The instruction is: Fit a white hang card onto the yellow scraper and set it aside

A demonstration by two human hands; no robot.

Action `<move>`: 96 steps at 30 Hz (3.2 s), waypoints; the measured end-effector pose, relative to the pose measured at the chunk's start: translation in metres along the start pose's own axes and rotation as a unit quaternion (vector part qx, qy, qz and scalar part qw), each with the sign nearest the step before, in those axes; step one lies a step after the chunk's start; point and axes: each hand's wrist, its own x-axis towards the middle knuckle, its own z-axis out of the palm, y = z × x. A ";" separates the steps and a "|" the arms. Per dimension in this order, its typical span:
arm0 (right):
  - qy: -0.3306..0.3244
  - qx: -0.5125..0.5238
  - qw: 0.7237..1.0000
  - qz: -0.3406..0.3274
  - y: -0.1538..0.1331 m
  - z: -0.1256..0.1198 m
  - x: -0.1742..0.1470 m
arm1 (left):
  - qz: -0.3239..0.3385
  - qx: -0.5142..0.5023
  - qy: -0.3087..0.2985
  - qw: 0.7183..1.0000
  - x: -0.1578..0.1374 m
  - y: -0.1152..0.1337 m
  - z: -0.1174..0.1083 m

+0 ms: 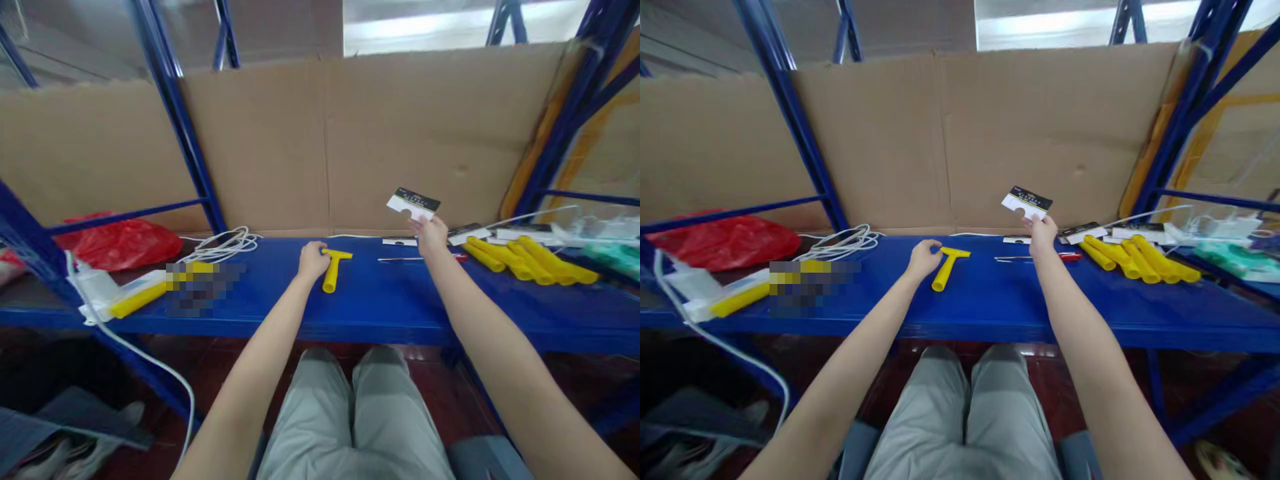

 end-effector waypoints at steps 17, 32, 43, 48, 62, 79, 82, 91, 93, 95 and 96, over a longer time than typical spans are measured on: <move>-0.066 -0.091 0.993 0.041 0.000 0.004 -0.015 | -0.107 0.041 -0.141 0.983 0.001 0.000 -0.004; -0.091 -0.128 0.987 0.043 0.006 0.012 -0.026 | -0.082 0.031 -0.173 0.981 -0.004 0.005 -0.003; -0.125 -0.144 0.981 0.036 0.010 0.013 -0.029 | -0.206 -0.189 -0.215 0.936 -0.006 0.012 -0.013; -0.145 -0.153 0.977 0.031 0.011 0.015 -0.035 | -0.213 -0.299 -0.252 0.895 -0.003 0.015 -0.016; -0.177 -0.110 0.976 0.068 0.011 0.018 -0.039 | -0.291 -0.403 -0.106 0.861 0.003 0.015 -0.012; -0.346 -0.100 0.911 0.200 0.007 0.026 -0.067 | -0.317 -0.478 -0.027 0.819 0.013 0.000 -0.001; -0.371 -0.101 0.900 0.205 0.009 0.027 -0.072 | -0.309 -0.478 -0.024 0.822 0.014 -0.001 0.001; -0.422 -0.111 0.870 0.228 0.019 0.029 -0.079 | -0.268 -0.518 -0.079 0.809 0.015 0.000 0.007; -0.426 -0.111 0.869 0.226 0.020 0.029 -0.079 | -0.269 -0.529 -0.083 0.801 0.016 -0.002 0.007; -0.429 -0.113 0.867 0.227 0.019 0.029 -0.079 | -0.275 -0.543 -0.083 0.789 0.017 -0.004 0.008; -0.429 -0.115 0.867 0.227 0.019 0.029 -0.079 | -0.280 -0.548 -0.081 0.784 0.017 -0.004 0.008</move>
